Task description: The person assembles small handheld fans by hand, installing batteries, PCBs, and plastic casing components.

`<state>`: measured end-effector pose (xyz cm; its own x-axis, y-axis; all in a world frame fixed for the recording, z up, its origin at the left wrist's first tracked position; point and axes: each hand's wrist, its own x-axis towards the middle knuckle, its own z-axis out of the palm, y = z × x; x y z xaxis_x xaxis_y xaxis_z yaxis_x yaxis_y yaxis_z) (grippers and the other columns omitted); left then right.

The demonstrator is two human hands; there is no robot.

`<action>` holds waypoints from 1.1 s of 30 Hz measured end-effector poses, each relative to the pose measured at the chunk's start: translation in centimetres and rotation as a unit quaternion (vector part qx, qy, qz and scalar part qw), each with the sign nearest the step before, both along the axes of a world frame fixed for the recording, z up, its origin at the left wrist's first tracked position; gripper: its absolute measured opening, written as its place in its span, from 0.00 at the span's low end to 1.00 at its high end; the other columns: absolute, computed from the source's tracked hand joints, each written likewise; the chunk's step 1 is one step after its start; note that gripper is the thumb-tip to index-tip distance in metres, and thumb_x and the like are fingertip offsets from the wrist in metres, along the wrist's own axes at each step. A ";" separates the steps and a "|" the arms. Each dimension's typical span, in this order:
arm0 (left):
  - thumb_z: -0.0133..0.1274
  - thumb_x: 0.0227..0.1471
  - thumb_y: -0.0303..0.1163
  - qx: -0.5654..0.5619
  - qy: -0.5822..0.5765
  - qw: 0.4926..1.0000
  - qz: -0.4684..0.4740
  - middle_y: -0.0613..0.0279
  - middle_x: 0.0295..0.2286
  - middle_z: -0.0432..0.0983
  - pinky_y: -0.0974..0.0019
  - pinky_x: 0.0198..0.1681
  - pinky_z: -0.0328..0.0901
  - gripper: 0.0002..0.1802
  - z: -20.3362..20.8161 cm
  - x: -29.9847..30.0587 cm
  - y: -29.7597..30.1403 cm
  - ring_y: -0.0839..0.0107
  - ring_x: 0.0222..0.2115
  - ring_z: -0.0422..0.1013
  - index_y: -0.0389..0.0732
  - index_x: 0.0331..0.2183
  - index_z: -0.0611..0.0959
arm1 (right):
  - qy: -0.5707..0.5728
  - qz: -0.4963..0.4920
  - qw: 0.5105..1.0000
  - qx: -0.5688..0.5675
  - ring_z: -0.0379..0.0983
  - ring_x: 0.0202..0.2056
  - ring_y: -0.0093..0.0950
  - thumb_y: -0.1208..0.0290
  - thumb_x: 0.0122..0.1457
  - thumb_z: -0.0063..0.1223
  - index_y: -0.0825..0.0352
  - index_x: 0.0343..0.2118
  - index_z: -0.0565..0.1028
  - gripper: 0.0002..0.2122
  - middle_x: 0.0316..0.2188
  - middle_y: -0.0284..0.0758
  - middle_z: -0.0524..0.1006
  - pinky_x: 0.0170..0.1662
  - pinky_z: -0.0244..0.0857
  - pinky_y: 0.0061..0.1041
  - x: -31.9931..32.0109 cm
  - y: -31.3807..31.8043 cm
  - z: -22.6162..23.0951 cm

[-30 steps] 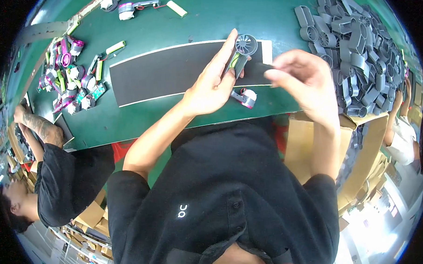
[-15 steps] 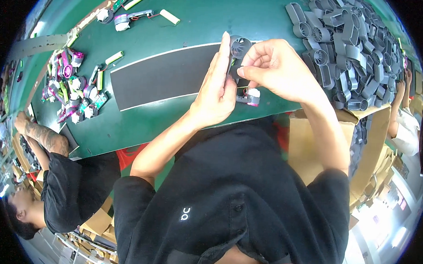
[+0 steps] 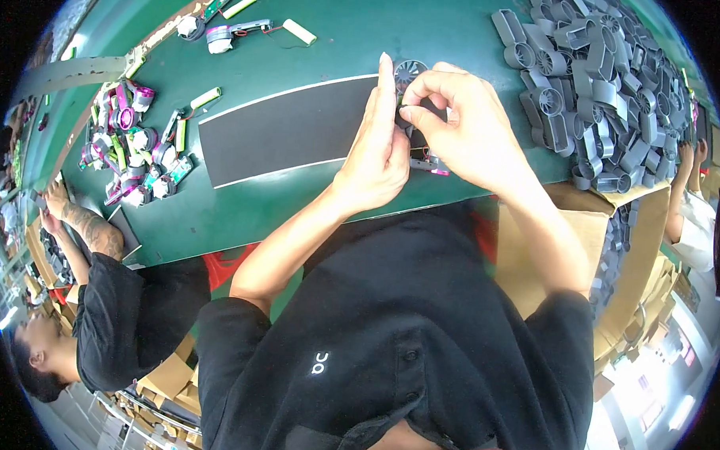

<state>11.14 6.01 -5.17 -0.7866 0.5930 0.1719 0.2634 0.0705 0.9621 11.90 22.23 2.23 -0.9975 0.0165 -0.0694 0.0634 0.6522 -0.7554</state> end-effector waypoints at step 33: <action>0.37 0.61 0.14 0.004 0.028 0.995 0.098 0.42 0.65 0.56 0.61 0.66 0.53 0.37 -0.6 -0.1 0.8 0.58 0.64 0.59 0.32 0.69 0.49 | 0.172 -0.137 0.973 -0.064 0.70 0.24 0.22 0.79 0.49 0.68 0.68 0.27 0.83 0.03 0.24 0.31 0.74 0.28 0.65 0.23 1.1 -2.0 -4.1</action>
<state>11.08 6.78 -5.78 -0.8759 0.4275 0.2237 0.2995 0.1183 0.9467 13.01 20.27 -1.87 -0.9213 0.2982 0.2497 -0.0504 0.5452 -0.8368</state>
